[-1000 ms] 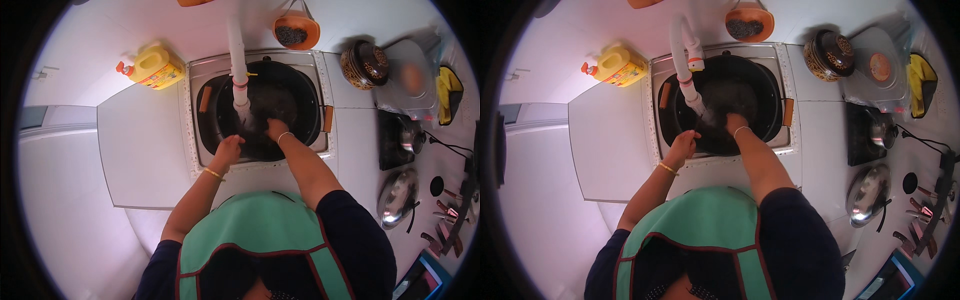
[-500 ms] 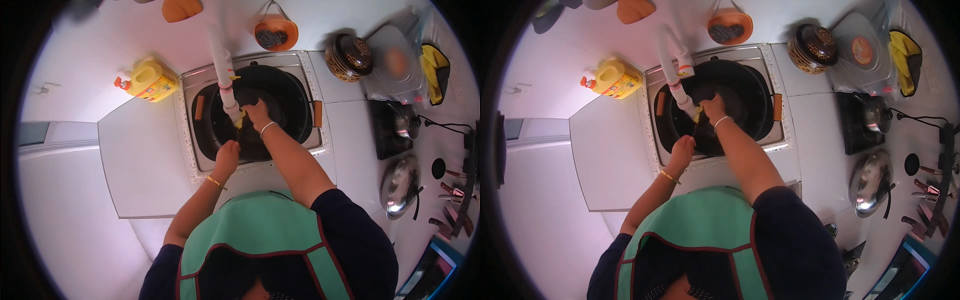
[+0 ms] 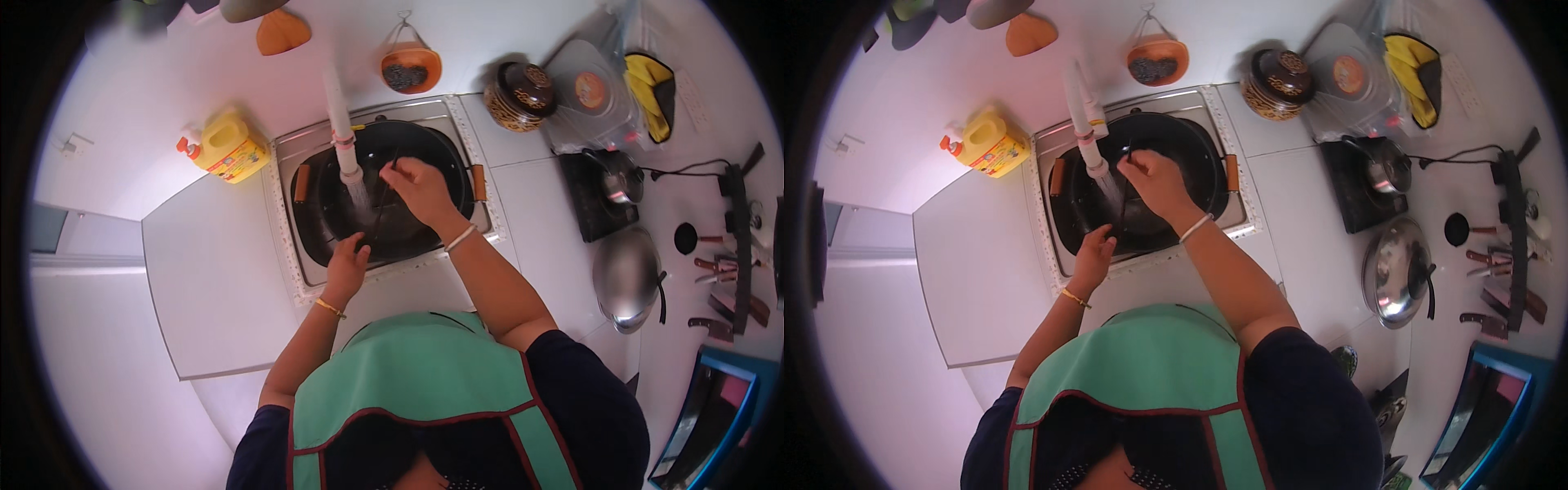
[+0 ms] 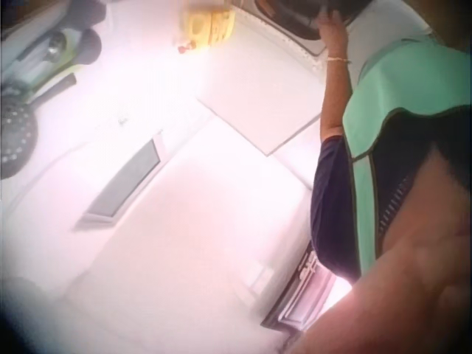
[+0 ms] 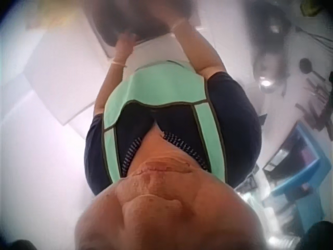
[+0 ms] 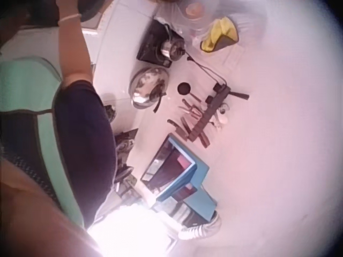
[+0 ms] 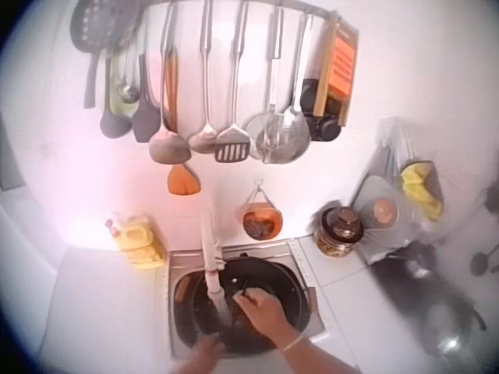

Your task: The person washes a wok and a small plastic basket in a sink using a cloth, then places the wok onto a stove, turns on a range hood, and wipes the kitchen counter with the cloth.

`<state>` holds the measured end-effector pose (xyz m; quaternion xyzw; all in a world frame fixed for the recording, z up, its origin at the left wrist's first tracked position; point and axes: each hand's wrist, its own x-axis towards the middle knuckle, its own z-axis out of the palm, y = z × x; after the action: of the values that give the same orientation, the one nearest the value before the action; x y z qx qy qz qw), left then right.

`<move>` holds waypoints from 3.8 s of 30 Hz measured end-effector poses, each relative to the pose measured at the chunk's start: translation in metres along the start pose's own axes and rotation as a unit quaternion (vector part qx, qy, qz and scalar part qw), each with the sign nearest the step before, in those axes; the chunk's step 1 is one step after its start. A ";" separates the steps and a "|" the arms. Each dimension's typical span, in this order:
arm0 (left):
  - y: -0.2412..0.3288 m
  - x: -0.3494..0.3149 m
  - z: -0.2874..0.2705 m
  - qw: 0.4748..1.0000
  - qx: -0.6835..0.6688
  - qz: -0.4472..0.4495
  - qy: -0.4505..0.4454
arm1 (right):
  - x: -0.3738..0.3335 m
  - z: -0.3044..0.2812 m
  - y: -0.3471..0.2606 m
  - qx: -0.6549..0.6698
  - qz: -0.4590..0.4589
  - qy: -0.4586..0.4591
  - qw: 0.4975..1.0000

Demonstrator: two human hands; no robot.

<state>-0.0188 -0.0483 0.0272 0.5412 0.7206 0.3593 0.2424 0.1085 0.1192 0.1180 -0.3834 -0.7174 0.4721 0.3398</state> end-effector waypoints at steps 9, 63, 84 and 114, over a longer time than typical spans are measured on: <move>0.032 0.029 0.011 0.987 -0.148 -0.034 -0.058 | -0.046 -0.041 -0.049 -0.114 -0.195 0.128 0.966; 0.392 0.150 0.230 0.882 -0.121 0.307 -0.337 | -0.120 -0.470 -0.042 -0.017 -0.007 0.254 0.967; -0.075 0.097 0.001 0.998 0.012 -0.052 -0.033 | 0.046 0.064 0.207 -0.333 0.118 -0.224 0.909; -0.120 0.147 -0.036 0.974 0.161 -0.101 0.122 | -0.001 0.126 0.150 -0.132 0.037 -0.425 0.895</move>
<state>-0.1612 0.0638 -0.0383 0.4496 0.8440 0.2757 0.0976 0.0360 0.1041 -0.0634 -0.2135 -0.8343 0.5036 -0.0689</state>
